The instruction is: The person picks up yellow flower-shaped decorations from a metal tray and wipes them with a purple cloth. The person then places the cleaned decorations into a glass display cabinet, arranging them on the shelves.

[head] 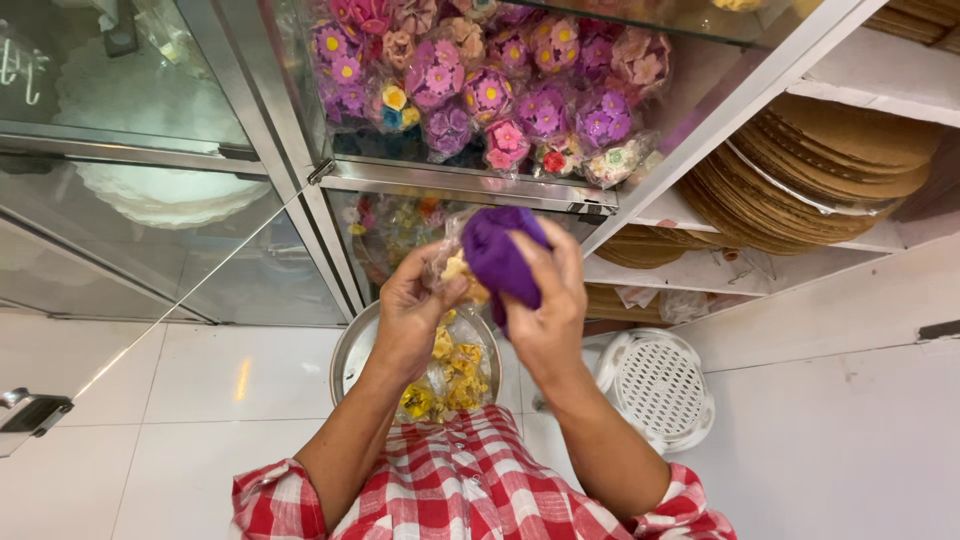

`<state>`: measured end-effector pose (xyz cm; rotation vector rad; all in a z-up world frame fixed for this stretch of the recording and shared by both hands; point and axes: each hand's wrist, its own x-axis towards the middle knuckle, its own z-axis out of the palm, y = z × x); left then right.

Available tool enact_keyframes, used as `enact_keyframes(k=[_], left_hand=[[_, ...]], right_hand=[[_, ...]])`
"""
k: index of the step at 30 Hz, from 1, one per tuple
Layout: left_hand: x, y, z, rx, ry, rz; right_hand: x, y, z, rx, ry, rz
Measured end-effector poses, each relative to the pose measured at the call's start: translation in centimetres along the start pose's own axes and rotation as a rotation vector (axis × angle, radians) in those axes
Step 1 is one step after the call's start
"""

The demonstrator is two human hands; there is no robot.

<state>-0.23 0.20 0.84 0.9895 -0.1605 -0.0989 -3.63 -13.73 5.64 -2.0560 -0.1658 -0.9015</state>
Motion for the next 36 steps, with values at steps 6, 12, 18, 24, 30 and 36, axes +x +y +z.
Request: enact_keyframes(k=[6,12,18,24,30,36], left_hand=[[-0.3,0.4,-0.5,-0.022,-0.065,-0.033],[-0.2,0.1,0.3,-0.22,-0.095,-0.081],[-0.6,4.7,3.1,0.352,-0.172,0.159],[-1.0,4.5,3.2,0.879,-0.119,0.413],[-0.6,4.7,3.0,0.503,-0.27,0.125],[0.2,4.1,3.0,0.306,-0.116,-0.018]], right_hand=[[3.1,0.7,-2.6,0.157,0.037,0.295],[0.7,2.6,-1.4,0.734,0.134,0.716],[-0.3,1.7,-0.2,1.011,0.254,0.79],[-1.2,3.1,-0.6,0.762,0.298,0.634],[0.2,-0.1,-1.3,0.386,0.206,0.369],[1.0,-2.8,-2.0,0.282,-0.073,0.206]])
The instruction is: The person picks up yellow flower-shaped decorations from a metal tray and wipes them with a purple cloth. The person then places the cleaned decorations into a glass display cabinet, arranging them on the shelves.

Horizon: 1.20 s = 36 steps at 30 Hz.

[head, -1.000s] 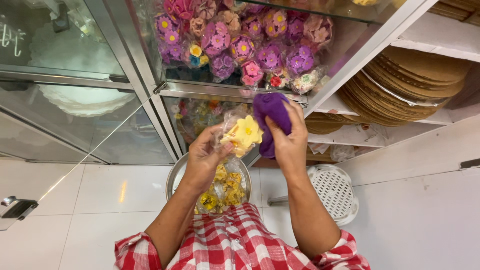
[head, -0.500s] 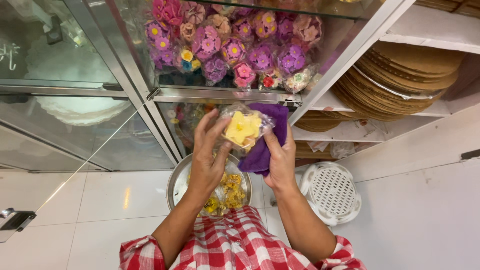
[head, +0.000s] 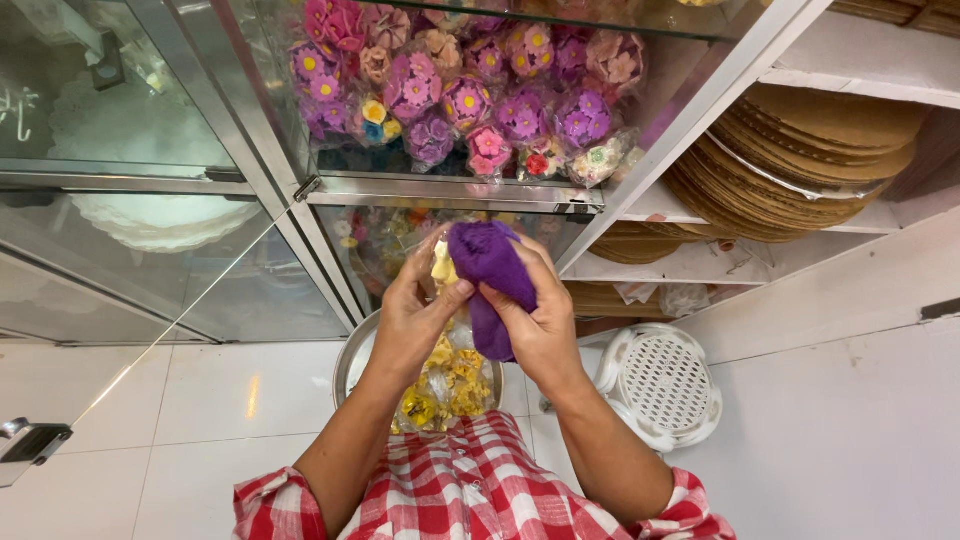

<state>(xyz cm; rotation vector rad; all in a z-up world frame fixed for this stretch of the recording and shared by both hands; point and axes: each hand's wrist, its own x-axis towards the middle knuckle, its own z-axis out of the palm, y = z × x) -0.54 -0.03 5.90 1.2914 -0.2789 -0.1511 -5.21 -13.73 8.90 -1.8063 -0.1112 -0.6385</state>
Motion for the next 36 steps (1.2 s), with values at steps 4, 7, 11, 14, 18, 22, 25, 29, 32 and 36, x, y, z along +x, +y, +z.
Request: enact_keyframes(k=[4,7,11,14,18,22,25,29,32,36], left_hand=[[-0.1,-2.2,-0.1,-0.097,0.053,0.011],[-0.5,-3.8,-0.7,-0.085,0.085,-0.062],[-0.7,-3.6,-0.8,-0.121,0.091,-0.12],[-0.2,-0.9,-0.5,0.002,0.075,-0.01],[0.0,1.0,0.1,0.146,0.092,0.168],[0.4,-0.9,-0.1,0.143,0.156,0.202],[0.3,-2.6,-0.2,0.136,0.211,0.191],[-1.4,1.3,1.6,0.097,0.137,0.065],[-1.4,1.9,2.0,0.059,0.117,0.068],[-1.0,0.2,1.0,0.06,0.169,0.071]], right_hand=[[0.8,0.5,-0.6,-0.144,-0.036,-0.066],[1.8,0.6,-0.7,-0.128,0.03,-0.031],[2.4,-0.2,-0.4,-0.262,0.099,-0.109],[1.9,-0.7,0.2,-0.345,0.083,-0.149],[0.4,-2.7,0.6,-0.473,0.027,-0.209],[-2.0,-0.7,1.4,-0.487,-0.045,-0.232],[-2.5,-0.5,1.5,-0.469,-0.093,-0.25],[0.0,-0.5,0.4,-0.47,0.018,-0.254],[1.1,-1.7,0.1,-0.485,0.071,-0.244],[-0.3,-0.4,1.4,-0.546,0.042,-0.245]])
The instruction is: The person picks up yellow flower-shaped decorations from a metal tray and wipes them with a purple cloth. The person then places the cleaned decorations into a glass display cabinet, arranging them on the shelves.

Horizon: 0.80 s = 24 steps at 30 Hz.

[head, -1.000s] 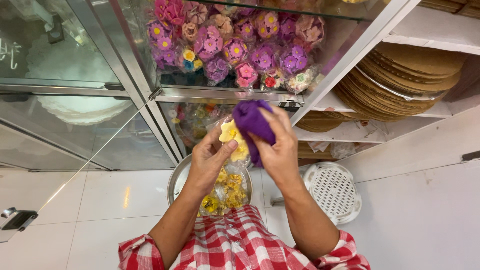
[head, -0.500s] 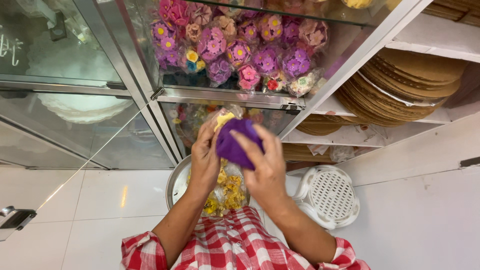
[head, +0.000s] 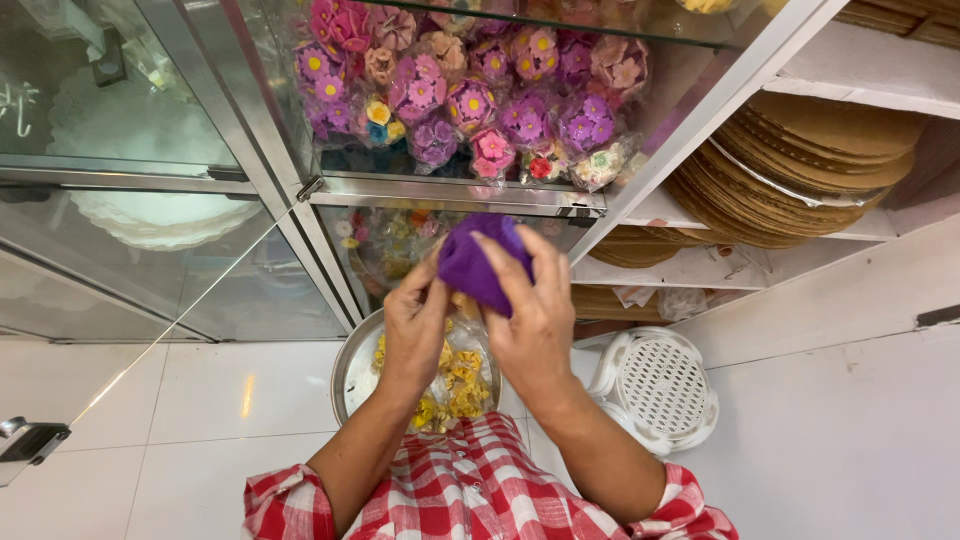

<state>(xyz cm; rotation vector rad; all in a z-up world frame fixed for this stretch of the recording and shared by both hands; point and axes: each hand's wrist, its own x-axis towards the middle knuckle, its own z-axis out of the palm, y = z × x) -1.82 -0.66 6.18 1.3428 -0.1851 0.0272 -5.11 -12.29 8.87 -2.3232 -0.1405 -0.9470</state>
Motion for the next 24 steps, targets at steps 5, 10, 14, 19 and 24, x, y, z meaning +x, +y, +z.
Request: enact_keyframes(k=[5,10,14,19,24], left_hand=[[1.8,-2.9,-1.3,-0.103,0.117,0.025],[1.1,-2.5,-1.0,-0.154,0.184,0.001],[0.1,-0.6,-0.2,-0.179,0.134,-0.036],[0.9,-2.4,-0.2,-0.293,0.142,-0.034],[1.5,-2.7,-0.8,-0.134,0.146,0.164]], right_hand=[[-2.0,-1.1,0.8,0.039,-0.073,-0.077],[-1.2,0.4,0.6,0.089,-0.069,-0.043],[1.5,0.9,-0.9,0.091,0.029,0.014],[1.0,-0.1,-0.5,0.109,0.038,0.035],[-2.1,-0.6,0.8,0.027,-0.032,-0.093]])
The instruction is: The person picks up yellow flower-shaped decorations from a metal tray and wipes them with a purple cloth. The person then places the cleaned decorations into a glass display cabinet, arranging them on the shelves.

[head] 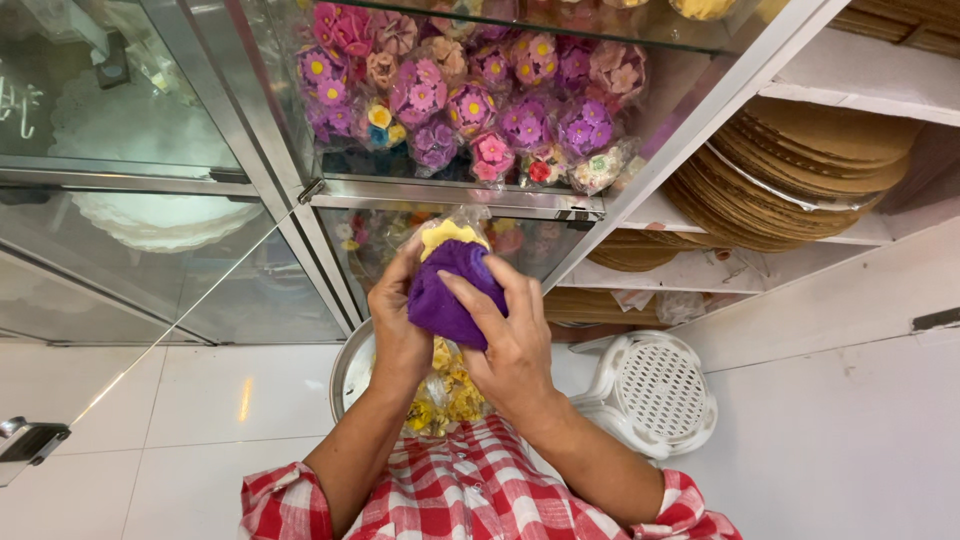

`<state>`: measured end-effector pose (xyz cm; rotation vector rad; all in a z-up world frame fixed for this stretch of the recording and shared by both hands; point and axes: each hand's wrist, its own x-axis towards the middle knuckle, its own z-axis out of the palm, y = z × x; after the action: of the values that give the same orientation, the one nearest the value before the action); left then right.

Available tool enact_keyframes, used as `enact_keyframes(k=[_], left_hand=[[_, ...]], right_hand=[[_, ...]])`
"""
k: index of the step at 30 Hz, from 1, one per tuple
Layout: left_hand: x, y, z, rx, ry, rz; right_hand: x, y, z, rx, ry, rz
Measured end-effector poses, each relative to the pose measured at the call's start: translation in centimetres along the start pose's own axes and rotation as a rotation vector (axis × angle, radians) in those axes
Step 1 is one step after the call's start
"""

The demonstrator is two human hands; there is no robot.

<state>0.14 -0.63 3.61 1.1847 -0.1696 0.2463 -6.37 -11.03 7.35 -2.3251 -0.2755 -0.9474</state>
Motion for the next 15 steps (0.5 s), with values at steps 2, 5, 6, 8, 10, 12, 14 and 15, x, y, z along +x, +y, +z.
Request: enact_keyframes(k=[2,5,6,8,10,12,14,15], left_hand=[[-0.5,0.2,0.4,0.013,-0.034,-0.04],[-1.4,1.8,1.2,0.041,-0.082,-0.103],[-1.6,2.6,1.6,0.056,-0.097,-0.122],[-1.8,3.0,1.7,0.056,-0.104,-0.142],[-1.8,2.9,1.7,0.055,-0.111,-0.16],[-1.6,2.3,1.5,0.114,-0.077,-0.134],[-1.1,3.4,1.5,0.092,-0.066,-0.129],[-0.7,3.9,1.5,0.068,-0.06,-0.121]], right_hand=[[0.5,1.0,0.1,0.02,0.003,0.027],[2.1,1.0,-1.1,0.008,0.021,0.064],[3.0,0.9,-1.7,-0.023,0.038,0.071],[4.1,0.8,-2.2,-0.049,0.056,0.049],[4.2,0.6,-2.2,-0.074,0.073,0.024],[3.4,0.2,-1.8,-0.073,0.035,0.046],[1.8,0.7,-0.5,-0.065,0.019,0.046],[1.1,1.0,0.1,-0.061,0.008,0.043]])
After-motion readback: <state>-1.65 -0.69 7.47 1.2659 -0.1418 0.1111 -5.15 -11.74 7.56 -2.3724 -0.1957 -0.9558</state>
